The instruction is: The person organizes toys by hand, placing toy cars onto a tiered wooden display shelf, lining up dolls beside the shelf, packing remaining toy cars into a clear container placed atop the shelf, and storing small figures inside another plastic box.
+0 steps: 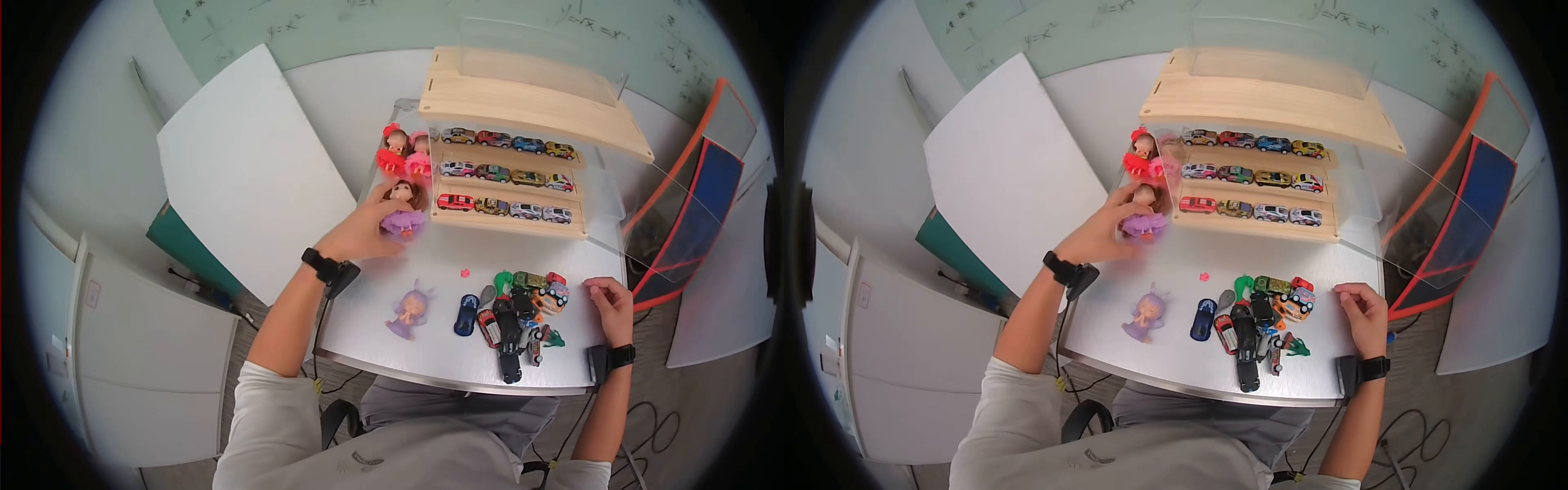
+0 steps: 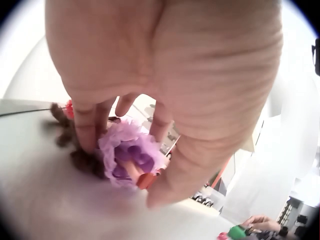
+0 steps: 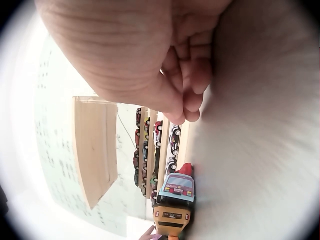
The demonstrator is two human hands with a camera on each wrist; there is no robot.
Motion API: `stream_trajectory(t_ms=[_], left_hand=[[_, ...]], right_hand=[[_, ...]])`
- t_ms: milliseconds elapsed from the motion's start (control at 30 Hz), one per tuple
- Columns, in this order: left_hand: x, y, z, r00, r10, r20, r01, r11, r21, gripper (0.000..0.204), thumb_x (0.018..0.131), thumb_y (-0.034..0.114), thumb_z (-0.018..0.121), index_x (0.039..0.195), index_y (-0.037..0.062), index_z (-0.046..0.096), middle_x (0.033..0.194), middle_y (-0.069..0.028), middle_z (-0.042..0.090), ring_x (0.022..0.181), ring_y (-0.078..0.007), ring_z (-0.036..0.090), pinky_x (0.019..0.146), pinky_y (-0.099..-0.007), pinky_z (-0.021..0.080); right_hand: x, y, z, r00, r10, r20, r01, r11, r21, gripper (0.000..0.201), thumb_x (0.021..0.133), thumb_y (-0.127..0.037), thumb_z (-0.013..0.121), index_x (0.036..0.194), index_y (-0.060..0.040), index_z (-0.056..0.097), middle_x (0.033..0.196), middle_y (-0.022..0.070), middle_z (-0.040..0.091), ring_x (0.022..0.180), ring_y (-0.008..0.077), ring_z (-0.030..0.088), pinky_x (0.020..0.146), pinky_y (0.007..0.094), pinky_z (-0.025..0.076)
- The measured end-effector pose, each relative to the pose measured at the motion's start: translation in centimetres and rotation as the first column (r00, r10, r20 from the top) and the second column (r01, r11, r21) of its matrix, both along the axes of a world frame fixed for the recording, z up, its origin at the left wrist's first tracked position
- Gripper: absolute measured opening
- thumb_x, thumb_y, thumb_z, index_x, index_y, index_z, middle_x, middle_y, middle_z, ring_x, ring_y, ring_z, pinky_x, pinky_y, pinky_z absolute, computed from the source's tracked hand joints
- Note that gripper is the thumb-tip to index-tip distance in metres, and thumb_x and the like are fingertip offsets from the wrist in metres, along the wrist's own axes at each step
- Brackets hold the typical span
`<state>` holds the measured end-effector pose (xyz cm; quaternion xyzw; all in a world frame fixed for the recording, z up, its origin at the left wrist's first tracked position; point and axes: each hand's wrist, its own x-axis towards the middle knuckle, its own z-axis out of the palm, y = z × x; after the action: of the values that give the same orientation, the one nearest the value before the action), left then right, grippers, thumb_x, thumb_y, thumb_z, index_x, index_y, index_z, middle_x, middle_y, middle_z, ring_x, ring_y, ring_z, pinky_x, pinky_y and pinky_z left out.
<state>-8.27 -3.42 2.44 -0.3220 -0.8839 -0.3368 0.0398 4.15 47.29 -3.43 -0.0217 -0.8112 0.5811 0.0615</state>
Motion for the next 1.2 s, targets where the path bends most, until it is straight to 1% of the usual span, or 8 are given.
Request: stream_trajectory(t_ms=[167,233,600,800,867,1000,1100,1200], left_hand=[[0.2,0.6,-0.9,0.967,0.216,0.139,-0.221,0.975,0.024,0.045,0.078,0.007,0.089,0.119,0.0029,0.070,0.145,-0.0178,0.050,0.124,-0.0377,0.061,0.101,-0.0429,0.055],[-0.9,0.7,-1.6,0.989,0.146,-0.024,-0.146,0.989,0.001,0.041,0.077,0.009,0.091,0.112,0.0021,0.071,0.134,-0.0153,0.058,0.113,-0.0329,0.065,0.093,-0.0392,0.058],[-1.9,1.5,-0.9,0.994,0.105,0.024,-0.105,0.994,0.000,0.041,0.077,0.007,0.088,0.114,0.0023,0.070,0.129,-0.0153,0.060,0.116,-0.0356,0.064,0.096,-0.0407,0.055],[6.1,1.3,4.3,0.985,-0.046,-0.167,0.027,0.993,-0.117,0.050,0.080,0.015,0.086,0.126,0.0091,0.067,0.134,-0.0156,0.057,0.111,-0.0339,0.066,0.092,-0.0402,0.057],[10.0,2.3,5.7,0.927,-0.156,0.340,0.194,0.978,-0.078,0.056,0.080,0.016,0.087,0.131,0.0120,0.065,0.139,-0.0172,0.052,0.103,-0.0343,0.069,0.088,-0.0405,0.059],[11.5,1.8,2.0,0.944,-0.194,0.268,0.268,0.922,-0.278,0.058,0.078,0.015,0.090,0.131,0.0132,0.066,0.142,-0.0170,0.049,0.100,-0.0301,0.068,0.089,-0.0379,0.057],[10.0,0.3,1.8,0.941,-0.193,0.277,0.249,0.951,-0.184,0.062,0.076,0.016,0.092,0.132,0.0127,0.065,0.142,-0.0148,0.049,0.089,-0.0260,0.065,0.087,-0.0347,0.056],[6.0,-2.1,2.0,0.938,-0.023,0.345,0.053,0.996,-0.078,0.064,0.076,0.013,0.091,0.133,0.0112,0.063,0.141,-0.0136,0.050,0.087,-0.0225,0.062,0.085,-0.0337,0.056]], right_hand=[[-0.1,-0.1,0.3,1.000,-0.005,0.024,0.005,1.000,-0.007,0.014,0.100,-0.003,0.066,0.110,0.0003,0.076,0.099,0.0001,0.075,0.085,0.0051,0.062,0.079,0.0210,0.049],[0.0,-0.1,0.3,0.999,-0.007,0.032,0.006,1.000,0.026,0.014,0.101,-0.003,0.066,0.111,0.0003,0.076,0.099,0.0002,0.075,0.085,0.0052,0.062,0.079,0.0211,0.049],[0.3,-0.2,0.4,0.999,-0.010,0.051,0.009,1.000,0.012,0.014,0.101,-0.006,0.068,0.112,-0.0014,0.076,0.095,-0.0016,0.073,0.085,0.0048,0.061,0.078,0.0209,0.048],[0.1,-0.3,0.1,1.000,-0.012,0.021,0.013,1.000,-0.021,0.014,0.102,-0.006,0.067,0.112,-0.0014,0.076,0.098,-0.0022,0.074,0.087,0.0041,0.061,0.079,0.0202,0.048],[0.3,-0.4,0.4,1.000,-0.014,0.024,0.015,1.000,-0.021,0.014,0.102,-0.006,0.067,0.112,-0.0014,0.076,0.099,-0.0021,0.075,0.088,0.0041,0.062,0.080,0.0202,0.048],[0.0,-0.4,0.3,1.000,-0.010,0.026,0.010,1.000,0.025,0.014,0.102,-0.006,0.067,0.111,-0.0016,0.076,0.098,-0.0017,0.074,0.087,0.0039,0.061,0.079,0.0200,0.048],[0.1,-0.5,0.1,1.000,-0.013,0.015,0.013,1.000,0.006,0.013,0.101,-0.005,0.067,0.110,-0.0018,0.077,0.097,-0.0013,0.075,0.085,0.0038,0.060,0.078,0.0200,0.047],[0.0,-0.4,0.1,1.000,-0.014,0.002,0.014,1.000,0.000,0.014,0.101,-0.005,0.067,0.110,-0.0017,0.077,0.097,-0.0008,0.075,0.084,0.0040,0.060,0.077,0.0203,0.048]])
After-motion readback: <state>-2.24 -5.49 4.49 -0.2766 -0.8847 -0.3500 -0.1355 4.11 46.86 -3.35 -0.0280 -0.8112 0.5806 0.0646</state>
